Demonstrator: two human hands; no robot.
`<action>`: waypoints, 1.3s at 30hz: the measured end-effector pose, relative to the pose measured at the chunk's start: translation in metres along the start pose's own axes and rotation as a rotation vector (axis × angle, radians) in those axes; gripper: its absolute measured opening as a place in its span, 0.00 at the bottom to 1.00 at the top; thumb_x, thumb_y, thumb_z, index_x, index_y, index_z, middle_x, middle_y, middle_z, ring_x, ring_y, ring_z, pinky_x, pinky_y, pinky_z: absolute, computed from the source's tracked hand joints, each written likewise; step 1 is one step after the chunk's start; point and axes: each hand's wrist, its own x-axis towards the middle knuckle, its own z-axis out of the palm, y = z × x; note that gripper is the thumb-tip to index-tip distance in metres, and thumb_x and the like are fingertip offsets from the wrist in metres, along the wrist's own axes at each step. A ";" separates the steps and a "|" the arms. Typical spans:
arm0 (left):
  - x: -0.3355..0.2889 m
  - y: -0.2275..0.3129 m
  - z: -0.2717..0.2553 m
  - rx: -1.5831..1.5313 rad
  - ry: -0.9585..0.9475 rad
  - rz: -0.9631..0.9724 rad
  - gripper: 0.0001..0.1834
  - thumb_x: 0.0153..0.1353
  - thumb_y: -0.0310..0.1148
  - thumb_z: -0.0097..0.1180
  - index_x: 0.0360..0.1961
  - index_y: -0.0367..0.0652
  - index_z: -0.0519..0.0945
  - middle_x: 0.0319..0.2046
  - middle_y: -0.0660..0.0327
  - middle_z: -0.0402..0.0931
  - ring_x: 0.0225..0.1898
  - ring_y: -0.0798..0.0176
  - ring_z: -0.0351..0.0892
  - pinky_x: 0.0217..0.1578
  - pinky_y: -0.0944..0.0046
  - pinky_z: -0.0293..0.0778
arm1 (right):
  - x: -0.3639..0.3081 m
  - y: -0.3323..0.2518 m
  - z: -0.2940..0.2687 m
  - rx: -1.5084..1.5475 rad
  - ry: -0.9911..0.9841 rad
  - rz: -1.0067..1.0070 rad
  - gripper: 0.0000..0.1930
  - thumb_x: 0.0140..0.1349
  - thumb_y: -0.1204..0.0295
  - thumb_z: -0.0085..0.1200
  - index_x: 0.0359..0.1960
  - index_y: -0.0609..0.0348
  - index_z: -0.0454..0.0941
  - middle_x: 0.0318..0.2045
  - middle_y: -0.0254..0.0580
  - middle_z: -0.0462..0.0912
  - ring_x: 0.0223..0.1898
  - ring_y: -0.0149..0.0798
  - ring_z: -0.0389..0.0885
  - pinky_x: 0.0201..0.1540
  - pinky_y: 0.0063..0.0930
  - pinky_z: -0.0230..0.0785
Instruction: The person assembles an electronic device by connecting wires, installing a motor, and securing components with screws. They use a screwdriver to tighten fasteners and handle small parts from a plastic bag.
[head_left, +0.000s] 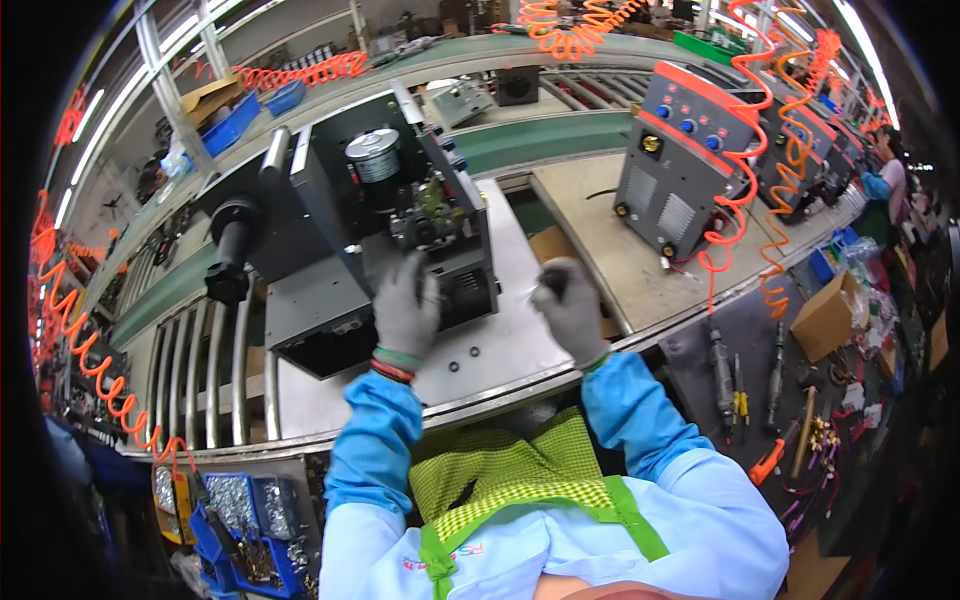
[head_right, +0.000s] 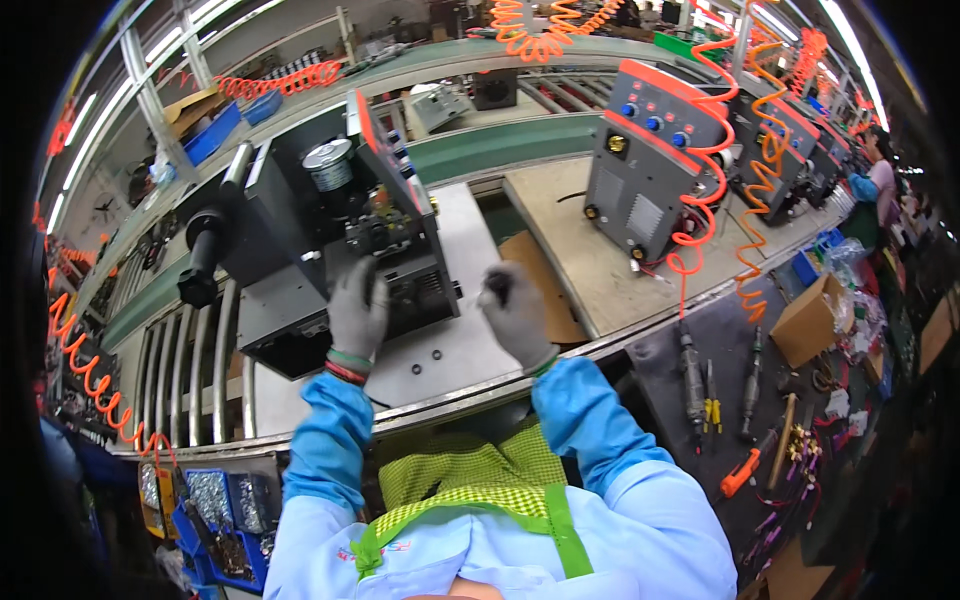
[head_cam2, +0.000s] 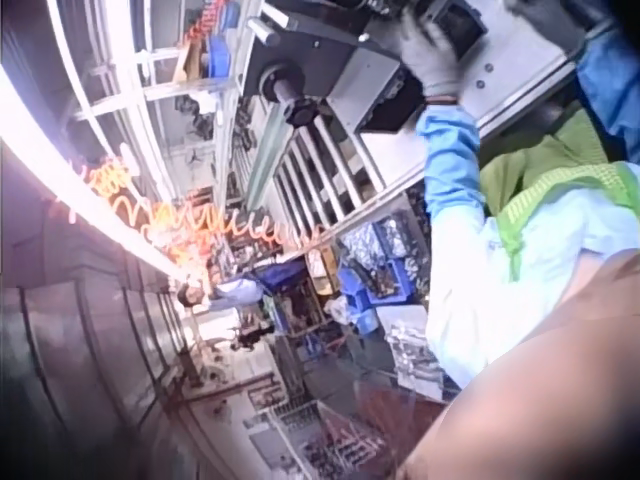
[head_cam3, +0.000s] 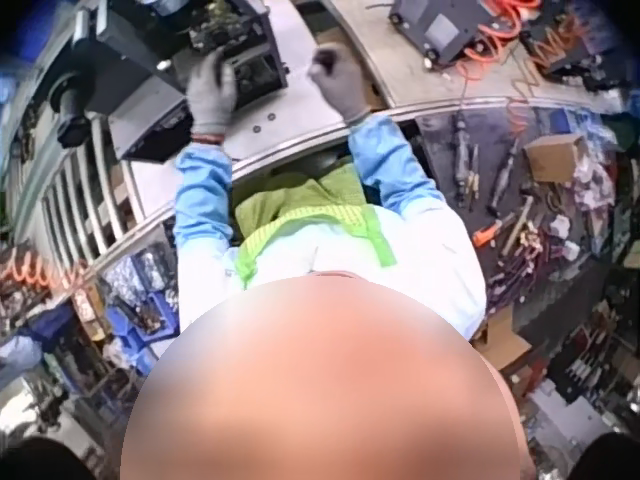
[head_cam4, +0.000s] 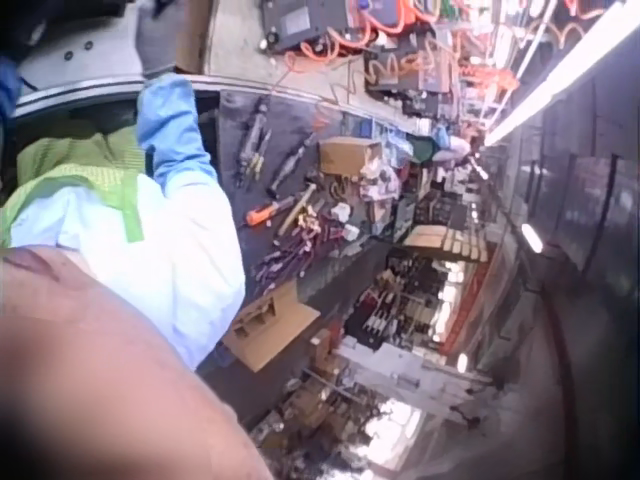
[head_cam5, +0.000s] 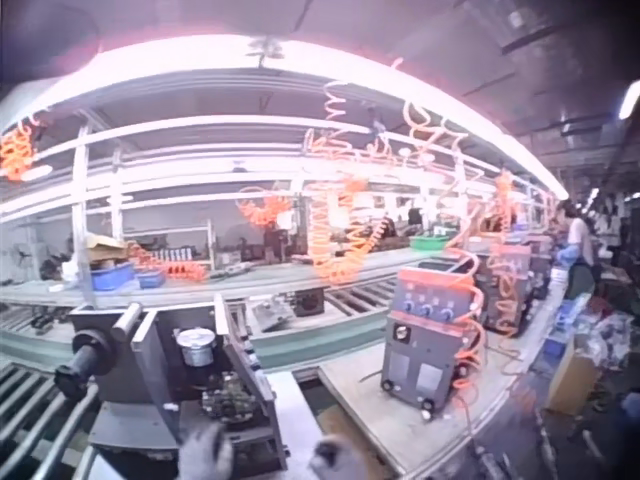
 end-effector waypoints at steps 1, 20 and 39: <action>-0.008 0.014 -0.002 -0.129 0.015 0.030 0.19 0.61 0.37 0.55 0.51 0.40 0.75 0.42 0.48 0.77 0.44 0.43 0.77 0.47 0.51 0.72 | 0.005 -0.006 0.001 0.292 0.096 0.038 0.11 0.60 0.81 0.49 0.45 0.59 0.69 0.32 0.41 0.77 0.36 0.32 0.81 0.39 0.27 0.75; 0.005 0.006 0.004 -1.159 0.115 -0.680 0.10 0.69 0.40 0.51 0.38 0.44 0.72 0.19 0.70 0.66 0.20 0.79 0.63 0.18 0.79 0.58 | 0.030 -0.068 0.055 -0.295 -0.346 -0.073 0.15 0.59 0.71 0.56 0.48 0.59 0.76 0.36 0.50 0.82 0.36 0.48 0.83 0.39 0.34 0.74; 0.033 -0.029 0.032 -1.642 0.454 -0.832 0.08 0.69 0.39 0.50 0.46 0.53 0.71 0.30 0.69 0.69 0.27 0.77 0.67 0.22 0.79 0.66 | 0.081 -0.036 0.099 -0.648 -0.280 -0.323 0.14 0.61 0.67 0.54 0.49 0.49 0.79 0.32 0.44 0.80 0.33 0.50 0.80 0.34 0.41 0.72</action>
